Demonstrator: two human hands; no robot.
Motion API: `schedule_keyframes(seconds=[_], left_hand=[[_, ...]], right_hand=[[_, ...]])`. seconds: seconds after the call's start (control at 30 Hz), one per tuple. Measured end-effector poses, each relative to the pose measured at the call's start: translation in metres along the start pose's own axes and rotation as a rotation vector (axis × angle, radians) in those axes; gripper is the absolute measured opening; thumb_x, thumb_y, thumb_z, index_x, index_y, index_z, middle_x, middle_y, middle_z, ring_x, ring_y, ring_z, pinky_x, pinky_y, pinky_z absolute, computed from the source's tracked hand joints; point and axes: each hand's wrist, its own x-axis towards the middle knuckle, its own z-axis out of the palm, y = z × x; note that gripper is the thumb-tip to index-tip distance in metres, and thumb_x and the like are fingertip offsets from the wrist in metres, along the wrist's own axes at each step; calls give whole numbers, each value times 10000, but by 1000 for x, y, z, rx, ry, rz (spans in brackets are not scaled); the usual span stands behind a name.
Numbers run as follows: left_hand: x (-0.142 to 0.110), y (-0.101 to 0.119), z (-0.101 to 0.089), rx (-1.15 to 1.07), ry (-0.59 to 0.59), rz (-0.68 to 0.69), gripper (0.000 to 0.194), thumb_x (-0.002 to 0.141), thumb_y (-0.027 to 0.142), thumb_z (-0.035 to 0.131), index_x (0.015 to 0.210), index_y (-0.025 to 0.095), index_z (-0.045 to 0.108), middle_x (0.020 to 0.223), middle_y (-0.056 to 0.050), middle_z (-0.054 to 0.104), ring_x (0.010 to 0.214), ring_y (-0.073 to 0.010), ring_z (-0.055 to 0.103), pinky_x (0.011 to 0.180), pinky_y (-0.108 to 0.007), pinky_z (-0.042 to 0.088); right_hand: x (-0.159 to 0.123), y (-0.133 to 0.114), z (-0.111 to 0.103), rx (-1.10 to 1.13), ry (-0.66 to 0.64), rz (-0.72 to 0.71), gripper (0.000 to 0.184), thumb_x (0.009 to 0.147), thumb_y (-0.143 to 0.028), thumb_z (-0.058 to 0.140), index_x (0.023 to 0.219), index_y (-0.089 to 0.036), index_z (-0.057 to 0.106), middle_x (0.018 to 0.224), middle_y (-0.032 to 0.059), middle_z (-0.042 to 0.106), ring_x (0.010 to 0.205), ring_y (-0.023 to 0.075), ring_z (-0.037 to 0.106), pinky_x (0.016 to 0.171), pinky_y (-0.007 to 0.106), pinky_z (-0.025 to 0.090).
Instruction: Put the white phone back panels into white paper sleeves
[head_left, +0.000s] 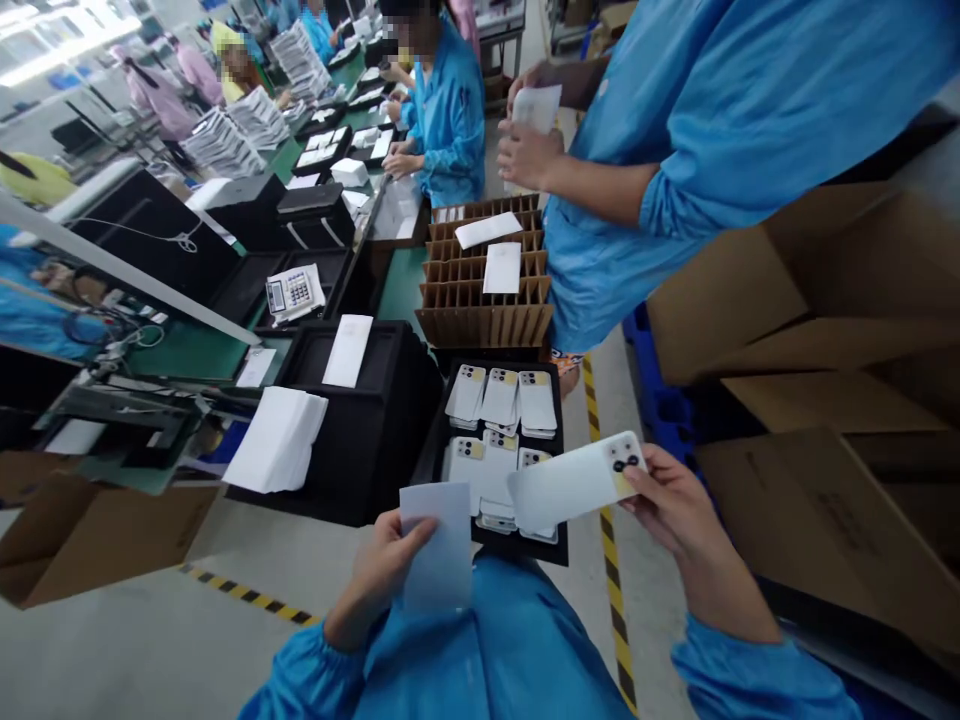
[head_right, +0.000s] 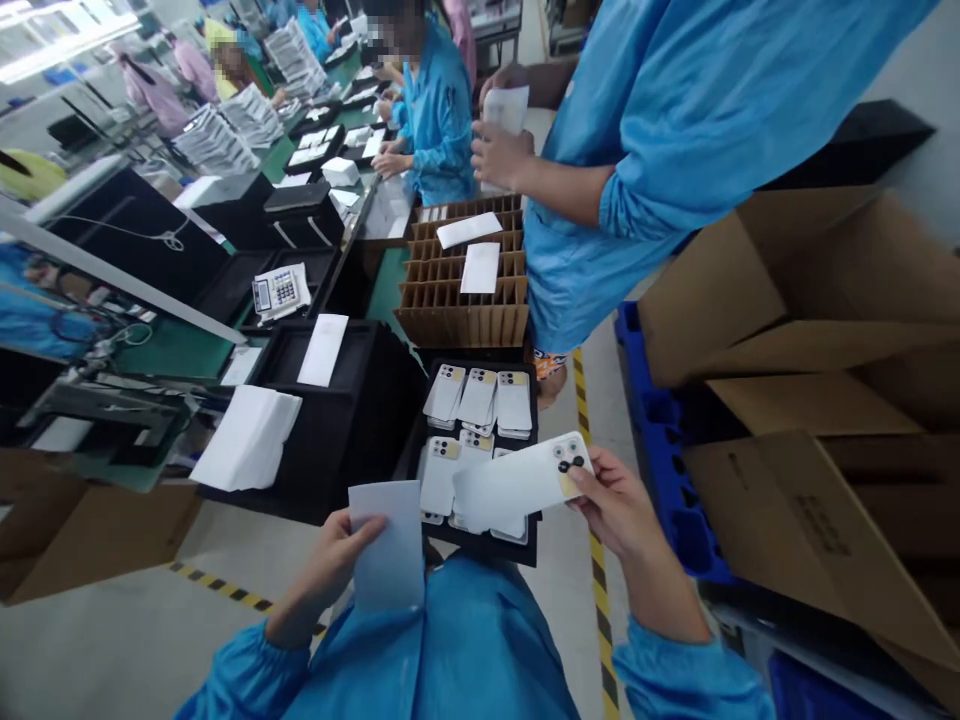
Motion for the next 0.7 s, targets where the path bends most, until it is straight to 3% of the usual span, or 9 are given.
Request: schedule_keyframes(seconds=[0.07, 0.17, 0.27, 0.4, 0.53, 0.7], left_hand=[[0, 7, -5, 23, -56, 35, 677, 676, 632, 789, 983, 34, 702, 922, -168, 726, 790, -234, 671, 694, -313, 530], [-1, 19, -18, 71, -112, 88, 698, 643, 643, 801, 969, 35, 697, 903, -167, 723, 805, -248, 672, 695, -321, 541], [2, 26, -36, 63, -133, 169, 635, 637, 604, 819, 928, 58, 675, 844, -125, 707, 747, -214, 650, 644, -288, 529], [13, 27, -61, -4, -137, 180, 613, 619, 548, 845, 965, 74, 671, 897, -134, 719, 803, -245, 669, 693, -318, 555], [21, 34, -79, 0, -145, 198, 555, 574, 468, 877, 917, 84, 669, 831, -107, 707, 765, -244, 661, 653, -307, 546], [16, 52, -87, 137, -148, 331, 421, 646, 415, 803, 883, 84, 695, 792, -89, 688, 720, -200, 631, 631, -266, 509]], right_hand=[[-16, -25, 33, 138, -2, -58, 393, 680, -415, 839, 884, -202, 580, 549, -31, 529, 412, 90, 454, 383, 196, 392], [-26, -46, 86, 260, -17, -66, 429, 692, -390, 836, 987, -239, 563, 605, -39, 568, 387, 91, 465, 340, 188, 390], [-27, -46, 133, 311, -23, -15, 639, 629, -355, 876, 1149, -268, 514, 772, -29, 628, 453, 80, 525, 362, 171, 416], [-29, -32, 181, 290, -106, 59, 939, 514, -259, 916, 1295, -284, 395, 730, -60, 594, 442, 54, 458, 353, 149, 380], [-31, -31, 206, 210, -164, 26, 902, 541, -227, 899, 1286, -271, 393, 734, -55, 599, 430, 47, 440, 332, 138, 357], [-33, -52, 208, 136, 43, -219, 786, 583, -193, 886, 1255, -288, 490, 804, -33, 622, 425, 36, 448, 308, 124, 354]])
